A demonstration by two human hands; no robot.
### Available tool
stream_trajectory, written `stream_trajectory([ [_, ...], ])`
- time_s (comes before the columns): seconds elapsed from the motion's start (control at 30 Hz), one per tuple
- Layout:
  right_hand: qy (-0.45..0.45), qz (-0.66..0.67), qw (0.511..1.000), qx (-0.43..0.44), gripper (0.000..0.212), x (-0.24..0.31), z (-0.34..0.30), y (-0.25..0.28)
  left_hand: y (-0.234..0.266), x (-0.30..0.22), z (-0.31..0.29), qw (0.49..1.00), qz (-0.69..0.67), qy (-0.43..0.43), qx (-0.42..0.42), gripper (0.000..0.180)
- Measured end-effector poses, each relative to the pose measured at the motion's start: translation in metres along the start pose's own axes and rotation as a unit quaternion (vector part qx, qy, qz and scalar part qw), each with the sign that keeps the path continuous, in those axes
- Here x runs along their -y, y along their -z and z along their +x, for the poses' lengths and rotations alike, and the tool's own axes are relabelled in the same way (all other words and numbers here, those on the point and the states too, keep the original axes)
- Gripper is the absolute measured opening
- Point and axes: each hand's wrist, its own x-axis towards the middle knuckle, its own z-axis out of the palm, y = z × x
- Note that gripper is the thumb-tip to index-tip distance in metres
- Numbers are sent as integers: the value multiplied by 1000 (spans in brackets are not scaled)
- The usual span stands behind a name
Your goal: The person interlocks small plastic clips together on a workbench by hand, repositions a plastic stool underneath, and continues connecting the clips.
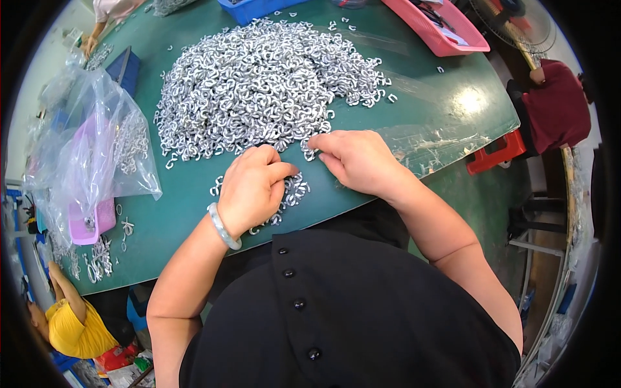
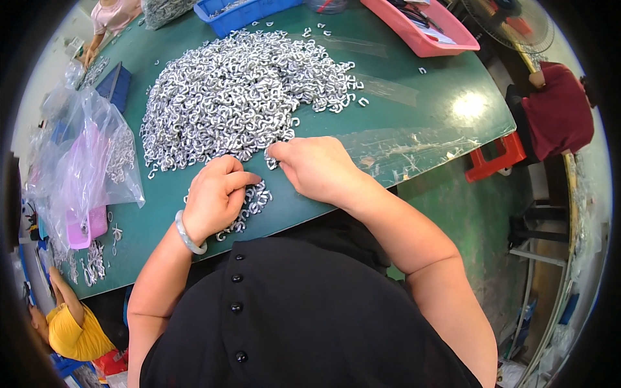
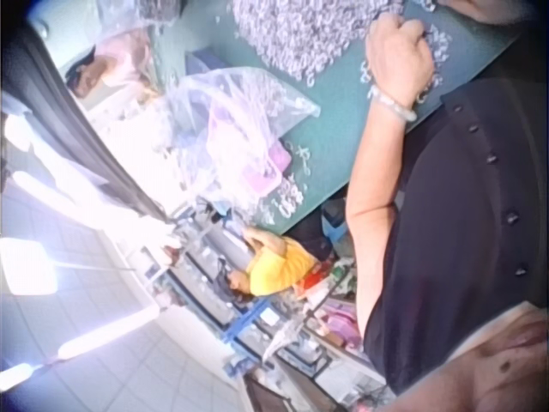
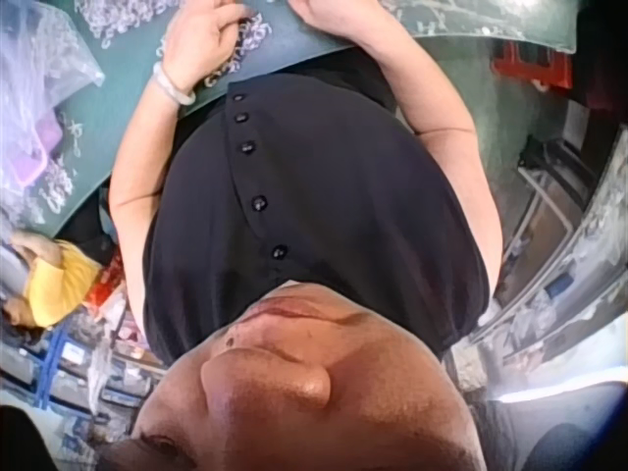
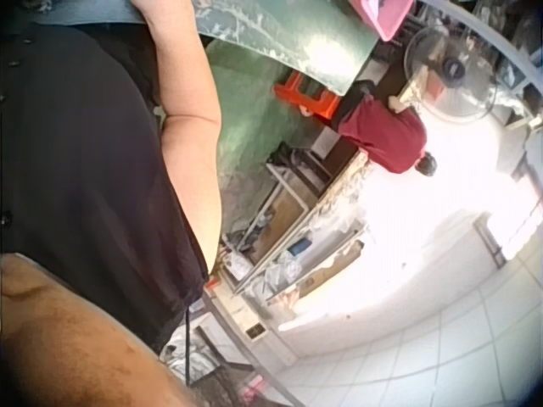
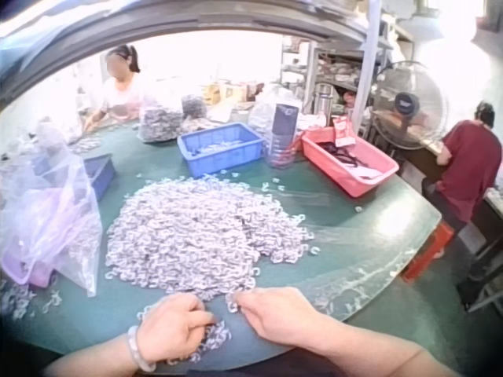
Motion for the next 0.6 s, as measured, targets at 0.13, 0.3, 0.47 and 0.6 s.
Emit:
stream_trajectory([
  [0.13,-1,-37,999,35,14,-5,-1,3,-3,-2,5,999,-22,7,-34,15],
  [0.3,24,5,1000,-3,5,-4,0,-1,-12,-13,12,998,21,45,-41,18],
  [0.47,31,-3,999,12,6,-7,2,-5,-25,-17,22,995,75,30,-54,19],
  [0.6,30,10,999,-14,6,-18,-2,-3,-26,-17,23,996,68,32,-46,16],
])
